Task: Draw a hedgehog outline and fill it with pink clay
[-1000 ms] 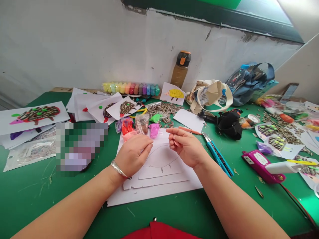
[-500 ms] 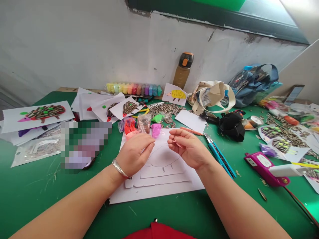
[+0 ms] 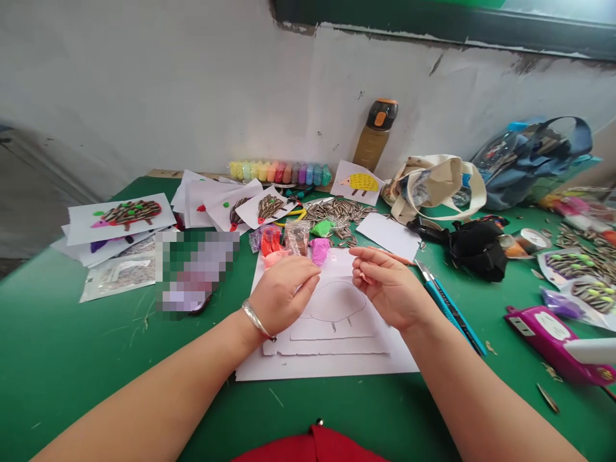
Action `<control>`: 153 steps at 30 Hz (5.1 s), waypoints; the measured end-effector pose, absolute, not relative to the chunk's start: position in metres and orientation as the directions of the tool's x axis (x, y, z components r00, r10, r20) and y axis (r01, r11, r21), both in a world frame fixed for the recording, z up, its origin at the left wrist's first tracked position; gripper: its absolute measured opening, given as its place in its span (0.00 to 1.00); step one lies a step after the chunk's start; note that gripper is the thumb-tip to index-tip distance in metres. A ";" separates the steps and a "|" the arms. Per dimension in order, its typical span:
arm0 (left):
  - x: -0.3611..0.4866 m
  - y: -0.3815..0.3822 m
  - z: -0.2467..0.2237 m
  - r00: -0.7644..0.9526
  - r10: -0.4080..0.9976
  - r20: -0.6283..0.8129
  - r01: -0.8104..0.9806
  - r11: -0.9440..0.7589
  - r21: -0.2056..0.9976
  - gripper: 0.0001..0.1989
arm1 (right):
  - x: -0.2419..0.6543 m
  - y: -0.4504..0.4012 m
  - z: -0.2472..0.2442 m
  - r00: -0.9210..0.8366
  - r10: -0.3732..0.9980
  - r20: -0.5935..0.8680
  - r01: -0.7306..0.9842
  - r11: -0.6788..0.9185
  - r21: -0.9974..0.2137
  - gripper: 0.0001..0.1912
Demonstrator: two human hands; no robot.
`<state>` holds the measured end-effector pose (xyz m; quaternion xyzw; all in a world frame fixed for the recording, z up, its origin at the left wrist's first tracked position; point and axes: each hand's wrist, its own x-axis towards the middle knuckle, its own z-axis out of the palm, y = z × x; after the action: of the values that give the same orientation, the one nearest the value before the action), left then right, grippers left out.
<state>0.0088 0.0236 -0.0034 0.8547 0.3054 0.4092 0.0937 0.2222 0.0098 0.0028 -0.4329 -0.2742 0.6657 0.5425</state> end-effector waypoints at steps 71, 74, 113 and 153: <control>0.047 -0.006 0.058 0.323 0.869 -0.375 -0.607 0.495 0.622 0.18 | 0.161 -0.027 0.022 -0.212 0.888 0.409 0.465 0.460 -0.757 0.23; 0.052 -0.007 0.061 0.321 0.863 -0.391 -0.647 0.501 0.574 0.18 | 0.159 -0.025 0.019 -0.262 0.888 0.379 0.616 0.456 -0.642 0.30; 0.046 0.000 0.020 0.408 0.878 -0.249 -0.428 0.425 0.797 0.16 | 0.182 -0.009 0.003 -0.153 0.886 0.439 0.647 0.425 -0.633 0.09; 0.046 0.003 0.011 0.255 0.938 -0.233 -0.341 0.313 0.886 0.21 | 0.186 -0.002 0.012 -0.222 0.973 -0.063 -0.051 -0.076 -0.996 0.17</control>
<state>0.0461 0.0029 0.0114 0.3680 0.4056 0.4561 0.7014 0.1860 -0.0023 0.0122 -0.4438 -0.5194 0.5841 0.4382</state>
